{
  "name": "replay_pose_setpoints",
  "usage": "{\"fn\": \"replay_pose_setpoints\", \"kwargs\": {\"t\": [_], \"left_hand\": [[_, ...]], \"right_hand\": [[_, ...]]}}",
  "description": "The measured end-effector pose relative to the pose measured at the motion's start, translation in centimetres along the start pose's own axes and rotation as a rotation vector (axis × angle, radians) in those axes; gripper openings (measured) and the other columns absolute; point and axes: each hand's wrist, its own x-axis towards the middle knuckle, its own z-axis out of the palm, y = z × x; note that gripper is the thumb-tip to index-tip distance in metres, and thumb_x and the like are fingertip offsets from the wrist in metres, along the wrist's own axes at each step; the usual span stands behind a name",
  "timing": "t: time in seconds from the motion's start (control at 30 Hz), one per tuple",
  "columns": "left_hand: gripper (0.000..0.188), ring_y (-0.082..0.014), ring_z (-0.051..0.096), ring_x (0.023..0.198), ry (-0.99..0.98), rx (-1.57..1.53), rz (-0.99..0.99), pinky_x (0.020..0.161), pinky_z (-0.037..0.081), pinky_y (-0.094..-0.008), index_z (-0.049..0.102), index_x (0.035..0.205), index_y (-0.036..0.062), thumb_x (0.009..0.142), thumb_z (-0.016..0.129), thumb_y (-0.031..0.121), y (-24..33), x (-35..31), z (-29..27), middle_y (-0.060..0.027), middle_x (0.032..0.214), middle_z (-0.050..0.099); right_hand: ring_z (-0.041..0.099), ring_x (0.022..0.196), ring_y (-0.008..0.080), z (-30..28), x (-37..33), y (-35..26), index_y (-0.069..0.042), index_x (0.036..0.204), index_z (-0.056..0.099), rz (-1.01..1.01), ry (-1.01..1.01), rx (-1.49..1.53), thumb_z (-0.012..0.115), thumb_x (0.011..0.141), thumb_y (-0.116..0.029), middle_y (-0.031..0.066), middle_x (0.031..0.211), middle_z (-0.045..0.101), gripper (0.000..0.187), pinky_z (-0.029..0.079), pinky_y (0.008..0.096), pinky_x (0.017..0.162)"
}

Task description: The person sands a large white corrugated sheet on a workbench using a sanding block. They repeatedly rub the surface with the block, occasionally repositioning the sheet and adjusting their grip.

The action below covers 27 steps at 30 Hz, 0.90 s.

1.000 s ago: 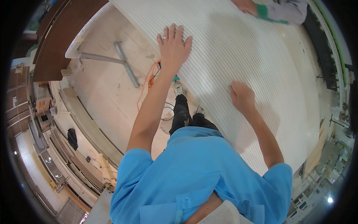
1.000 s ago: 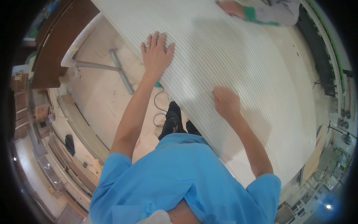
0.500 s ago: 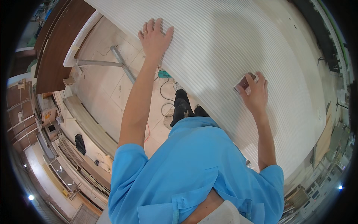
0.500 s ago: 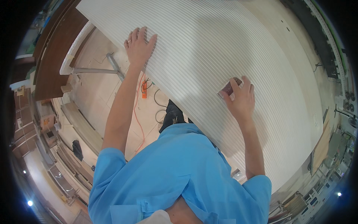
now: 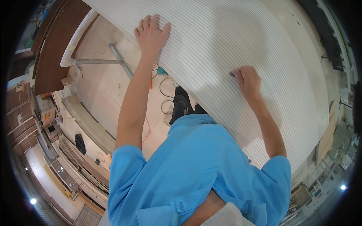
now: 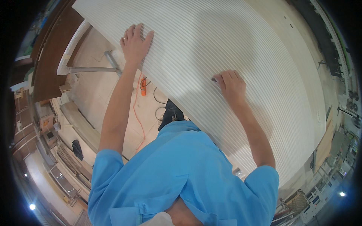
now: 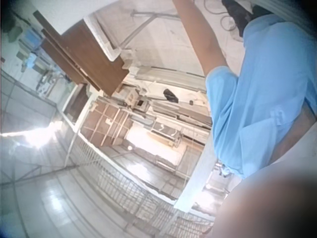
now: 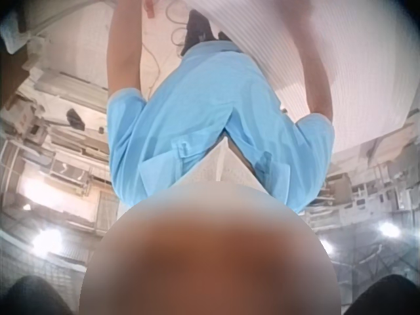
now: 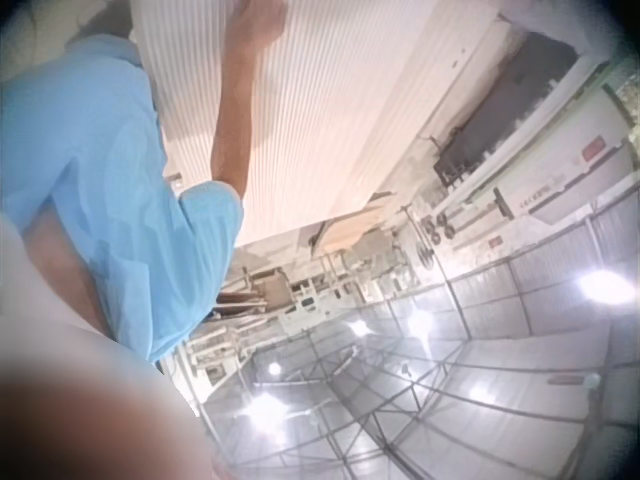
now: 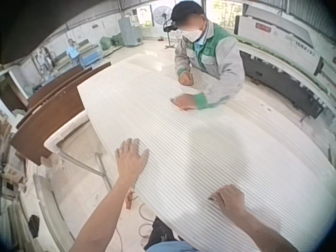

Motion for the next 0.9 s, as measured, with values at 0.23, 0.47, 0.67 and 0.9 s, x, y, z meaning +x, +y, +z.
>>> {"fn": "replay_pose_setpoints", "kwargs": {"t": [0.23,0.47,0.67,0.9], "left_hand": [[0.070,-0.0372,0.036,0.150,0.038,-0.007,0.015,0.123,0.018,-0.0588,0.056,0.146,0.0169,0.091,0.060,0.060,0.0,-0.2,0.1,-0.0139,0.156,0.048],[0.068,-0.0378,0.036,0.150,0.038,-0.029,0.010,0.122,0.019,-0.0598,0.057,0.145,0.0161,0.092,0.060,0.058,0.3,-0.1,-0.1,-0.0153,0.156,0.048],[0.061,-0.0367,0.041,0.146,0.085,-0.159,-0.005,0.121,0.029,-0.0540,0.056,0.144,0.0118,0.095,0.064,0.048,-0.4,-0.3,-0.7,-0.0176,0.154,0.049],[0.050,-0.0373,0.053,0.131,0.157,-0.467,-0.149,0.109,0.040,-0.0497,0.060,0.131,0.0031,0.090,0.073,0.028,-3.7,-0.5,-2.4,-0.0188,0.140,0.059]], "right_hand": [[0.066,0.084,0.0354,-1.4,2.5,-3.5,-0.004,0.097,0.064,0.241,-0.038,0.332,0.068,0.099,-0.030,0.0120,0.090,0.067,0.026,0.052,0.0479,0.075],[0.065,0.086,0.0336,0.1,2.0,-4.2,-0.003,0.096,0.064,0.042,-0.014,0.113,0.069,0.096,-0.020,0.0115,0.089,0.065,0.017,0.053,0.0457,0.073],[0.063,0.082,0.0332,2.0,1.8,-4.0,-0.003,0.093,0.062,-0.141,0.045,-0.117,0.067,0.095,-0.014,0.0129,0.088,0.062,0.012,0.052,0.0456,0.071],[0.063,0.078,0.0323,5.7,9.3,-6.9,-0.003,0.097,0.061,-0.153,0.082,0.018,0.066,0.094,-0.008,0.0138,0.087,0.062,0.008,0.051,0.0439,0.067]]}}
